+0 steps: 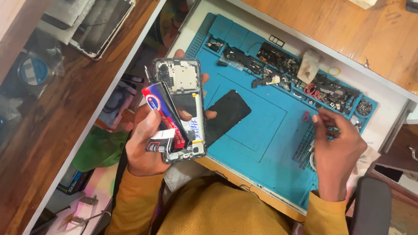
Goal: The person uses a heat gun to warm the edges of a disassembled smartphone, then applies a small amount of adhesive to the frame. They place a new back cover onto the device and press it into place.
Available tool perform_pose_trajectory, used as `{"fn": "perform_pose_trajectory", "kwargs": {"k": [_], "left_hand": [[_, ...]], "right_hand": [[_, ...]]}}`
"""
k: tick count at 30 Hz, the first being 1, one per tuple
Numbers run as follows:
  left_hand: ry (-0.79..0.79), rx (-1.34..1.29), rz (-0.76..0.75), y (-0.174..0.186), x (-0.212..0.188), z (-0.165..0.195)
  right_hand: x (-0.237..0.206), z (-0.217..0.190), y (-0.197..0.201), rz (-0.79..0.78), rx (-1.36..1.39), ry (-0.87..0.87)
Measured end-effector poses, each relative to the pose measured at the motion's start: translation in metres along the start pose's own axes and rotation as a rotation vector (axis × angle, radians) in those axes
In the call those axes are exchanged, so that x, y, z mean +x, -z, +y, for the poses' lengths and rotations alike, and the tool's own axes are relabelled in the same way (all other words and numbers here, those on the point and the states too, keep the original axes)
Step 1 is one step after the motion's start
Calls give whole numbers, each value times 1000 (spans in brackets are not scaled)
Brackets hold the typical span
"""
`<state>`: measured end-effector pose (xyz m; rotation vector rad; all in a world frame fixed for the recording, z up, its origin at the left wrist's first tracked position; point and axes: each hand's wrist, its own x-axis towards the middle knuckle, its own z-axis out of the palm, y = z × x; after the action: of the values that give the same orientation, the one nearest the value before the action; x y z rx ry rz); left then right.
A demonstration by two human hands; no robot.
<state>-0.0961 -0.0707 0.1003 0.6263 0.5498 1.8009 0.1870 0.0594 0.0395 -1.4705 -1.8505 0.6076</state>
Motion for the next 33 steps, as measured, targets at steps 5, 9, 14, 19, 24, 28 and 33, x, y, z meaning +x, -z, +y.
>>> {"fn": "perform_pose_trajectory", "kwargs": {"k": [5,9,14,19,24,28,33], "left_hand": [[-84,-2,-32,6,-6,6],[-166,96,-34,9,-16,14],[-182,142,-38,5,-22,13],[-126,125,40,-4,-30,2],[69,91,26,-6,-32,-8],[129,158,-29,-8,-23,-19],[154,294,-134,-14,-8,-31]], "right_hand": [[14,-21,-18,-60,67,131],[26,-48,-60,-291,119,284],[51,-72,-122,-273,67,569],[62,-74,-149,-260,-53,633],[50,-73,-127,-346,245,493],[45,-73,-82,-494,637,42],[38,-76,-15,-394,1158,-145]]}}
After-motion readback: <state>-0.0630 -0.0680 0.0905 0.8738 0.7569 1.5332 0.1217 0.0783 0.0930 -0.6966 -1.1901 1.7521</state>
